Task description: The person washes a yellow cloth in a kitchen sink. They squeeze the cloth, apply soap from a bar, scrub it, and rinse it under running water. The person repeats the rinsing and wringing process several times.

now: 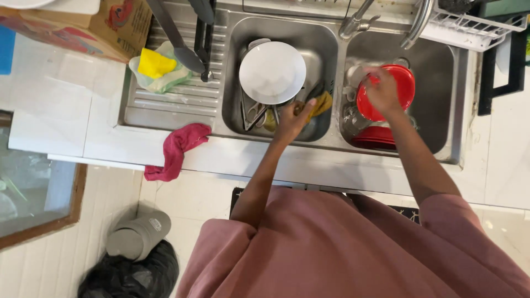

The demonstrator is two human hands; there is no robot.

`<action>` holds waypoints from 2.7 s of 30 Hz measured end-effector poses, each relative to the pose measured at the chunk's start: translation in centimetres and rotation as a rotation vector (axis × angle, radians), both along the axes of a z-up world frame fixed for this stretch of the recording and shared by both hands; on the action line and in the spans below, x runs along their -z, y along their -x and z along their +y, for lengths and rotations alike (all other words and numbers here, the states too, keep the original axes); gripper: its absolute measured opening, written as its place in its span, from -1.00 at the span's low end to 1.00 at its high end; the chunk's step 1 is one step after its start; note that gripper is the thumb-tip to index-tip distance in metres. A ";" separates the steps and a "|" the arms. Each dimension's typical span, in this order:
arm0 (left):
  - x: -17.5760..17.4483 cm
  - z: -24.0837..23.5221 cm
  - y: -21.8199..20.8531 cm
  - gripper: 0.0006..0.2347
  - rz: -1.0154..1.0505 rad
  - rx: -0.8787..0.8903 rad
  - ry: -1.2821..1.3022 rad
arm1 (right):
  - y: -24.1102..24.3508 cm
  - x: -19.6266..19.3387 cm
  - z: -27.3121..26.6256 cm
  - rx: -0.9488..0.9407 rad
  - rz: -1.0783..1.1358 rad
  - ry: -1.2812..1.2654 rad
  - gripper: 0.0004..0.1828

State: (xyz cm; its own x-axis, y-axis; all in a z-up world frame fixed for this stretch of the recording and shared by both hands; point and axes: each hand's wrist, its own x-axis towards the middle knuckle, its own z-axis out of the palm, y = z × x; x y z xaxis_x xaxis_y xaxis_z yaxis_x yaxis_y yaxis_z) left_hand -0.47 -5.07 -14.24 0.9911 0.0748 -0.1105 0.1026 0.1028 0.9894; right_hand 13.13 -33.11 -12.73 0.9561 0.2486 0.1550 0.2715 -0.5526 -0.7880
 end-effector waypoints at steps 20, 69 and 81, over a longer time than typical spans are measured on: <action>-1.6 -13.5 3.8 -0.60 0.224 -0.184 0.453 | -16.0 6.6 -2.4 -0.221 -0.187 -0.054 -0.83; 12.8 -17.2 -18.4 -0.52 0.357 -0.342 0.292 | -4.0 -2.1 -1.6 -0.175 0.164 0.151 -0.65; 0.3 -16.0 -12.5 -0.42 0.352 -0.090 0.555 | -5.6 3.5 0.3 -0.067 -0.029 0.033 -0.59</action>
